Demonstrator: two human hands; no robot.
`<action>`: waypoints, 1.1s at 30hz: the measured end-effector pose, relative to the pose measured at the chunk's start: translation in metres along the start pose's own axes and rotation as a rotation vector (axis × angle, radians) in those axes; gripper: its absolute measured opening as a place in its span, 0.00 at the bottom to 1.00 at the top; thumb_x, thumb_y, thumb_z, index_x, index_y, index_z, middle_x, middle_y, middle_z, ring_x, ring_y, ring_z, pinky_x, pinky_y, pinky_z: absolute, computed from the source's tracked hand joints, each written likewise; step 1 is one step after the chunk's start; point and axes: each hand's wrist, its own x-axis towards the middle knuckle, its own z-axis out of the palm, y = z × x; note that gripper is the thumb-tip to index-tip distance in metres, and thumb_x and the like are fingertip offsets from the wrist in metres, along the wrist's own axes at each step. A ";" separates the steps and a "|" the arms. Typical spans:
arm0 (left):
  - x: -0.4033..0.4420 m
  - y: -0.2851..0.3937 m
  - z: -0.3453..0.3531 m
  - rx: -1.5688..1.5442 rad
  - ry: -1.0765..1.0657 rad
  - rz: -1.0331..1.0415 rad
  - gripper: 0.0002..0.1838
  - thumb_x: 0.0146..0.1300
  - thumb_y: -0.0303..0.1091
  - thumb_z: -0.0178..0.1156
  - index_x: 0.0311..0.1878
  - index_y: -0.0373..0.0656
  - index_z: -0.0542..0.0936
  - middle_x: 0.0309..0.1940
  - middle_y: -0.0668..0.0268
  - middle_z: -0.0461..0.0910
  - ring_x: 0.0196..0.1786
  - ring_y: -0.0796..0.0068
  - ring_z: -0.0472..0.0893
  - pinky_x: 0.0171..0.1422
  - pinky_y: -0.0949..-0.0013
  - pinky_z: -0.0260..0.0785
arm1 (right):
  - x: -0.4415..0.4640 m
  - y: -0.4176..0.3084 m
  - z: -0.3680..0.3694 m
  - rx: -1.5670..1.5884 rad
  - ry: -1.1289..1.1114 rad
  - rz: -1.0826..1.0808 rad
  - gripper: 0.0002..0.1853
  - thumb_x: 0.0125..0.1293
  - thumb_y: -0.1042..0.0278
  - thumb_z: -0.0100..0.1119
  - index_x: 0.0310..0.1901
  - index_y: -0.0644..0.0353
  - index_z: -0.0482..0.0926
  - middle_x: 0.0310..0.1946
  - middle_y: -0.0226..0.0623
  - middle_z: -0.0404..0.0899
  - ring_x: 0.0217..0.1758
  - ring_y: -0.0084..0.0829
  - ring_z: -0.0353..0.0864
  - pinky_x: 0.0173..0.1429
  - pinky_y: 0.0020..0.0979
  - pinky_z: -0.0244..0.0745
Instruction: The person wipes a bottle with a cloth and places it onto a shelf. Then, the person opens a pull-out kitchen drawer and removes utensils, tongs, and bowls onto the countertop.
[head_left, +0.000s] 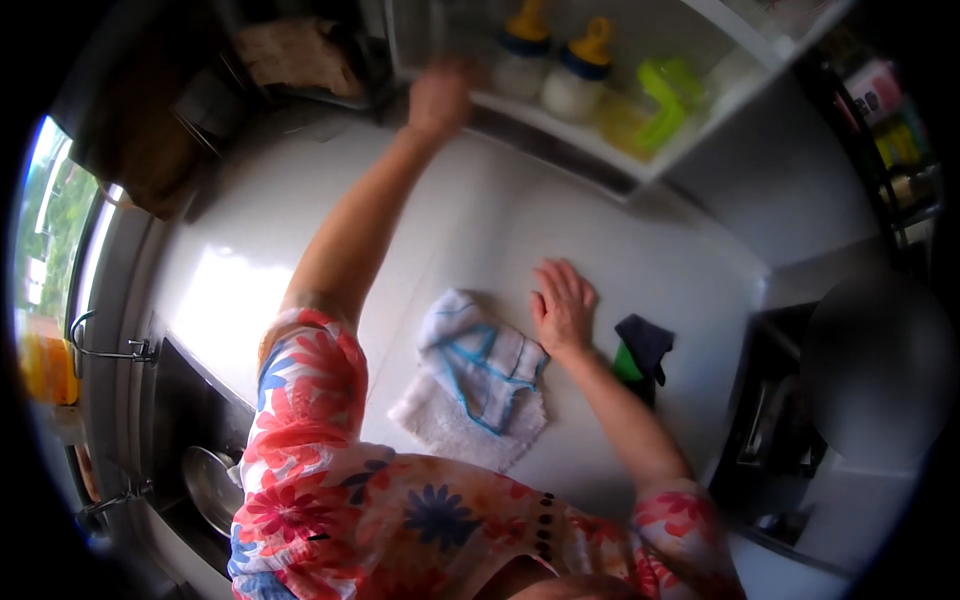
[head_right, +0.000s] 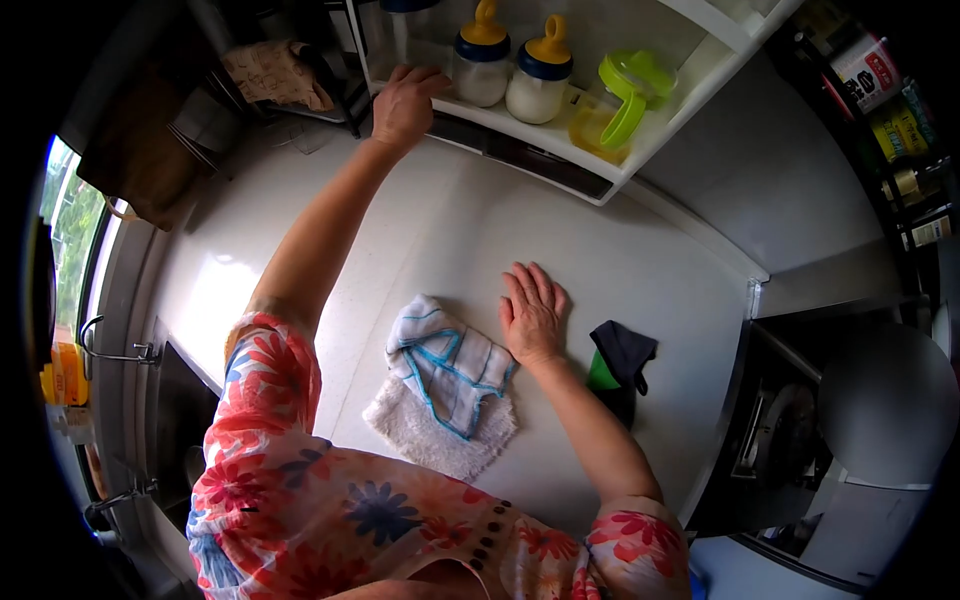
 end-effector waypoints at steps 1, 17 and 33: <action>0.000 -0.002 0.000 -0.002 -0.019 0.020 0.17 0.49 0.19 0.51 0.39 0.51 0.81 0.47 0.73 0.76 0.52 0.66 0.71 0.48 0.65 0.72 | 0.000 0.000 -0.001 0.005 0.002 0.002 0.20 0.55 0.65 0.56 0.51 0.54 0.71 0.55 0.32 0.68 0.63 0.35 0.62 0.61 0.42 0.53; 0.003 0.020 -0.018 -0.015 0.001 -0.020 0.23 0.49 0.31 0.61 0.52 0.43 0.73 0.48 0.57 0.74 0.52 0.56 0.71 0.56 0.61 0.64 | -0.002 0.001 0.002 0.030 -0.039 0.035 0.19 0.58 0.63 0.52 0.53 0.53 0.71 0.59 0.29 0.66 0.66 0.32 0.57 0.65 0.43 0.48; 0.041 0.024 0.010 -0.273 0.064 -0.083 0.35 0.44 0.46 0.68 0.55 0.42 0.70 0.41 0.58 0.79 0.42 0.61 0.78 0.46 0.63 0.70 | -0.001 0.001 0.002 0.032 -0.059 0.057 0.19 0.58 0.62 0.52 0.52 0.52 0.71 0.59 0.28 0.65 0.66 0.31 0.57 0.65 0.43 0.48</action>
